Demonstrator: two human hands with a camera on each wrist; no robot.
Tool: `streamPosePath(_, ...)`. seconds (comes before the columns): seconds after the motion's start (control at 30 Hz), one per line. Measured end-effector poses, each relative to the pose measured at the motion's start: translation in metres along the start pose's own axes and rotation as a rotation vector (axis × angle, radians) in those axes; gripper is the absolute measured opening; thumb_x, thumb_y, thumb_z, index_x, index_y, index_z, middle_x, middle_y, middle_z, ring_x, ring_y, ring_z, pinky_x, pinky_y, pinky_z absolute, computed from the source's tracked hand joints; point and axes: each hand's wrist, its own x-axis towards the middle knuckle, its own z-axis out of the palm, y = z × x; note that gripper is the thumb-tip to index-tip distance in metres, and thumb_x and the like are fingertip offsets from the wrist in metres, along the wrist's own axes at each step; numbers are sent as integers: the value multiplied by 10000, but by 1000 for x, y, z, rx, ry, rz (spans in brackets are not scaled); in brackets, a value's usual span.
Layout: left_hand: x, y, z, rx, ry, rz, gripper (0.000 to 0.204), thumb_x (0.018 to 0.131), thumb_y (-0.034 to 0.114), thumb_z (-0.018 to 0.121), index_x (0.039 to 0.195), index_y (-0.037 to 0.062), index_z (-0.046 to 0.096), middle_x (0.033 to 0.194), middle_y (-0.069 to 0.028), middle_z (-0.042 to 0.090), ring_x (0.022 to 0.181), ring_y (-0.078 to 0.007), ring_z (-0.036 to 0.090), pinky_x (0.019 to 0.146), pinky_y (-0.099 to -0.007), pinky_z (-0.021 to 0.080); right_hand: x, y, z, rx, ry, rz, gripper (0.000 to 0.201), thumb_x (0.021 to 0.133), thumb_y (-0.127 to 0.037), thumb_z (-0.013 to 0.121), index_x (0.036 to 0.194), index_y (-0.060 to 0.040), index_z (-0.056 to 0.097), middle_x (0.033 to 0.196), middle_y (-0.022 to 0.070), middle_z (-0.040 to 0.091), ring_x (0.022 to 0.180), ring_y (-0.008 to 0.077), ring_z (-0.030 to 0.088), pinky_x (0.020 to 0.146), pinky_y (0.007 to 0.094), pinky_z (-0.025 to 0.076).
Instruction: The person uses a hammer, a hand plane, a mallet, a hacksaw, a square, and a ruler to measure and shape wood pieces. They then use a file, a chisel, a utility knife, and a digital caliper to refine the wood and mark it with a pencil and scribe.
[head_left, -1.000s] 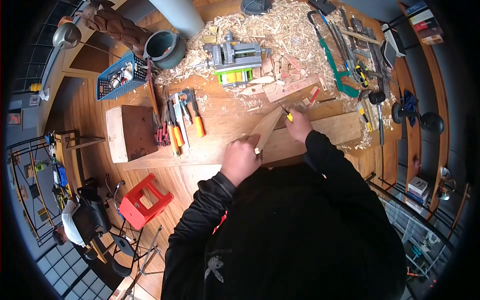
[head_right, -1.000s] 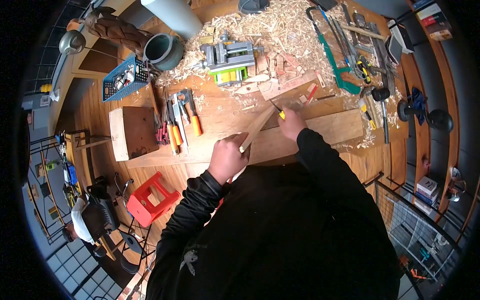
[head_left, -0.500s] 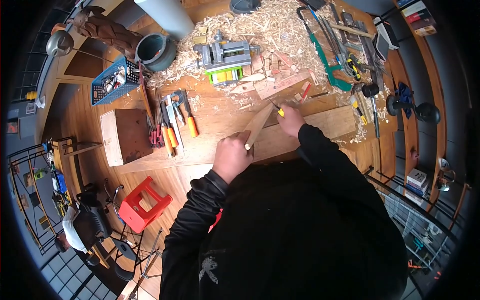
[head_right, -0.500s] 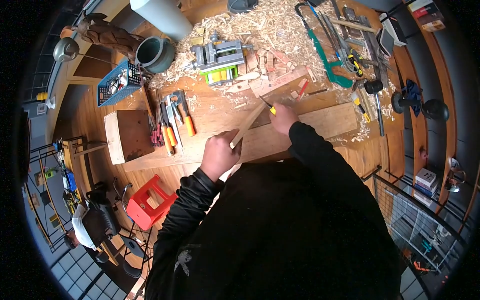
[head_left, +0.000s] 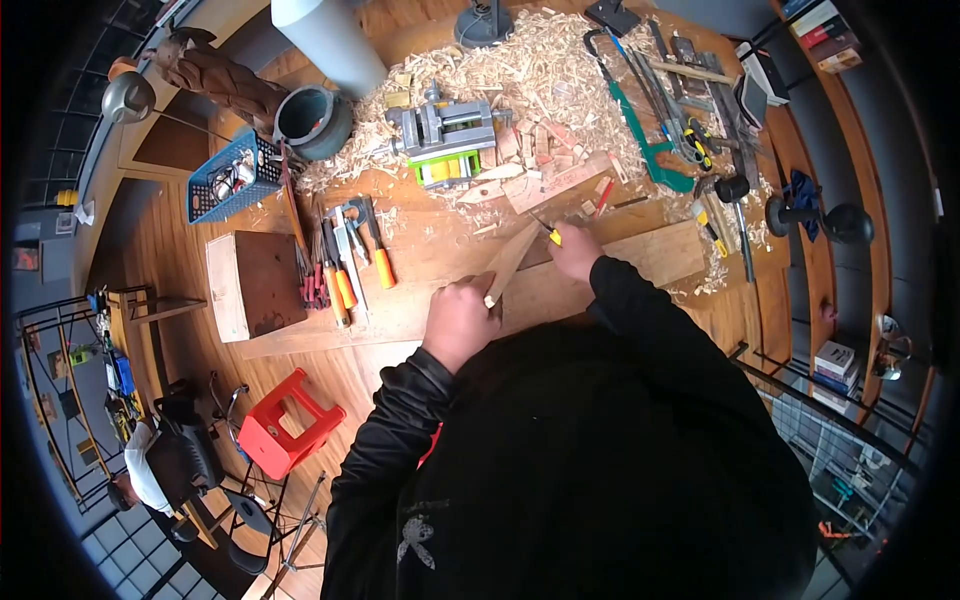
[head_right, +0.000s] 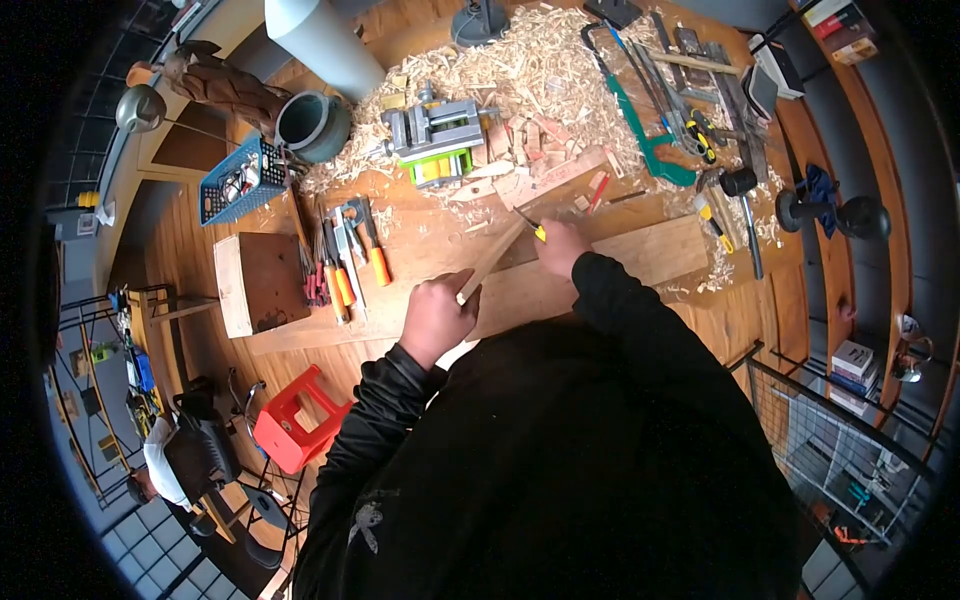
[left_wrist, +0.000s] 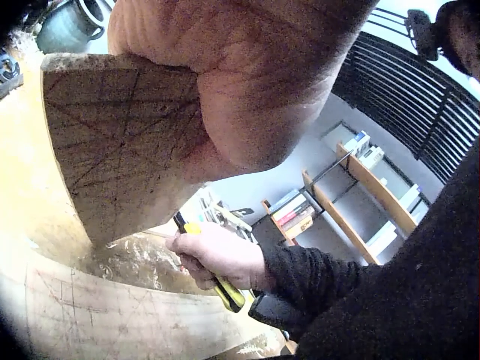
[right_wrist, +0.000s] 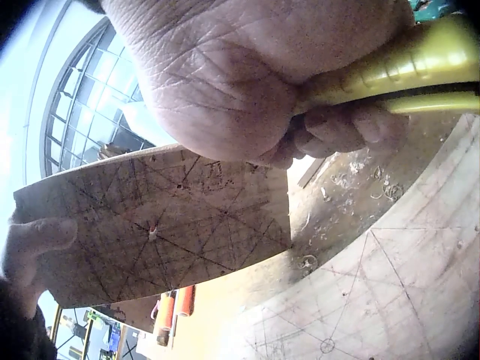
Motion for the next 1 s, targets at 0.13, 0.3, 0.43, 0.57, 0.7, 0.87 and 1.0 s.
streamPosePath(0.13, 0, -2, -1, 6, -38, -30, 240, 768, 126, 664, 987, 30, 685, 782, -201, 662, 717, -378, 654, 668, -442, 539, 1, -2, -3, 7, -9, -5, 206, 873, -239, 591, 897, -36, 568, 881, 256, 640, 894, 469, 598, 765, 540, 478)
streamPosePath(0.3, 1, -4, -1, -3, -52, -74, 293, 736, 132, 661, 1011, 31, 680, 801, -193, 670, 732, -370, 659, 692, -449, 542, 5, 3, 0, 25, -14, -36, 206, 872, -237, 590, 891, -34, 562, 868, 258, 636, 882, 465, 600, 756, 540, 478)
streamPosePath(0.43, 1, 0, 0, -3, -30, -46, 292, 740, 127, 654, 1015, 31, 678, 779, -191, 668, 720, -370, 658, 683, -451, 539, 4, 3, 0, 21, -8, -41, 209, 870, -234, 589, 887, -28, 557, 863, 259, 636, 879, 468, 599, 752, 541, 479)
streamPosePath(0.57, 1, 2, 3, -19, 22, -14, 201, 792, 118, 680, 966, 19, 696, 776, -210, 664, 696, -382, 652, 641, -425, 538, 2, 4, -2, 46, 10, -59, 212, 868, -227, 585, 883, -19, 551, 863, 266, 633, 886, 474, 594, 756, 543, 478)
streamPosePath(0.7, -1, 4, 3, -9, 15, -29, 193, 795, 115, 677, 962, 19, 693, 770, -210, 664, 694, -380, 653, 638, -426, 538, 3, 7, 2, 65, -9, -40, 209, 871, -223, 577, 888, -16, 552, 876, 272, 631, 900, 478, 590, 764, 542, 477)
streamPosePath(0.87, -5, -1, 5, -38, 44, -58, 280, 755, 112, 659, 1022, 32, 684, 786, -212, 672, 728, -380, 662, 687, -449, 543, 2, 6, 2, 81, -12, -24, 208, 868, -220, 576, 893, -15, 549, 878, 278, 628, 912, 478, 588, 773, 538, 478)
streamPosePath(1.0, -4, -8, 3, -112, 47, -100, 252, 777, 123, 668, 1010, 30, 698, 775, -227, 664, 715, -395, 655, 679, -447, 545, 0, 17, 10, 117, 29, -50, 222, 865, -212, 573, 932, -1, 565, 896, 281, 628, 934, 466, 594, 793, 523, 478)
